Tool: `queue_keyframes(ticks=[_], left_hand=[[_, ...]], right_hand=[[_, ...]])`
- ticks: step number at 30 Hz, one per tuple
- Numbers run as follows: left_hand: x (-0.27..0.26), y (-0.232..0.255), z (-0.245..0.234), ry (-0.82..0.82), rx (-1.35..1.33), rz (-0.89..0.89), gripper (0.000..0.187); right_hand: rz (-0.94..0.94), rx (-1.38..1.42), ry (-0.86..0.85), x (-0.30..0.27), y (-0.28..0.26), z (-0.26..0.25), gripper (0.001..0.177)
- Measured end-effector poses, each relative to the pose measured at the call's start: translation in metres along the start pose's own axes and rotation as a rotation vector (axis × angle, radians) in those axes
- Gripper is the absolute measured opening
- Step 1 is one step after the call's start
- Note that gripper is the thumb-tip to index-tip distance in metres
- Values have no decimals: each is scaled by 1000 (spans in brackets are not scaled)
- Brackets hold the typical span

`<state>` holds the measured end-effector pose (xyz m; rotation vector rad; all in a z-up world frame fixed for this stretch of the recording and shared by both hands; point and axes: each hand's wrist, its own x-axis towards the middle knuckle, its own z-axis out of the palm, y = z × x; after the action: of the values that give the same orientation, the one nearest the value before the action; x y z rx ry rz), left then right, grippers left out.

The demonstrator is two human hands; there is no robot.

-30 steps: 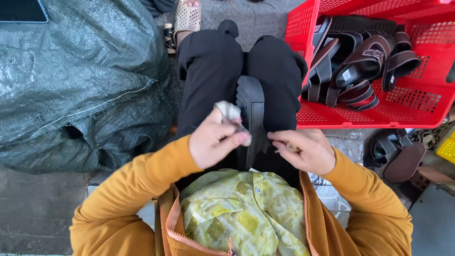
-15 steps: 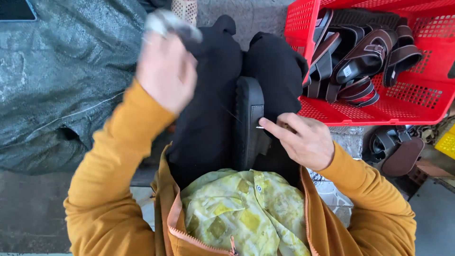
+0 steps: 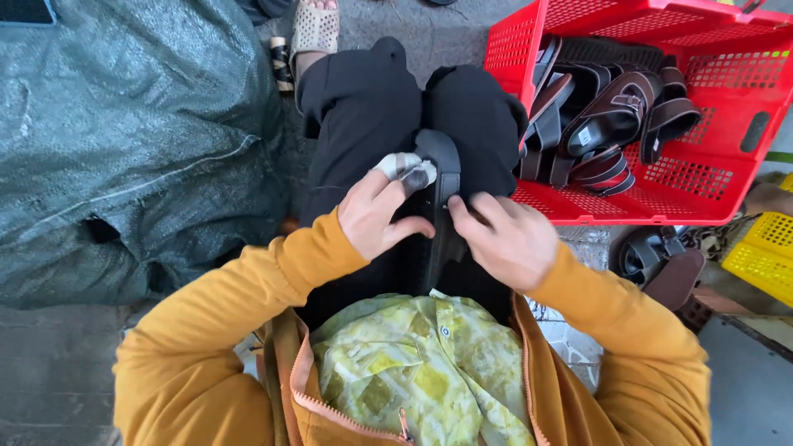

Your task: The person is hand-sewing the sole of a black sandal using a needle and thread.

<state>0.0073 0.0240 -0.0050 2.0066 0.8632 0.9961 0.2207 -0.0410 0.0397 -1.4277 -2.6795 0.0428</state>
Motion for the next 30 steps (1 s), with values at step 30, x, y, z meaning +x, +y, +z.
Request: queue_keyframes(ticks=[30], left_hand=[[-6, 39, 10, -95, 238, 214, 14]], right_hand=[[6, 140, -350, -27, 33, -52, 39]])
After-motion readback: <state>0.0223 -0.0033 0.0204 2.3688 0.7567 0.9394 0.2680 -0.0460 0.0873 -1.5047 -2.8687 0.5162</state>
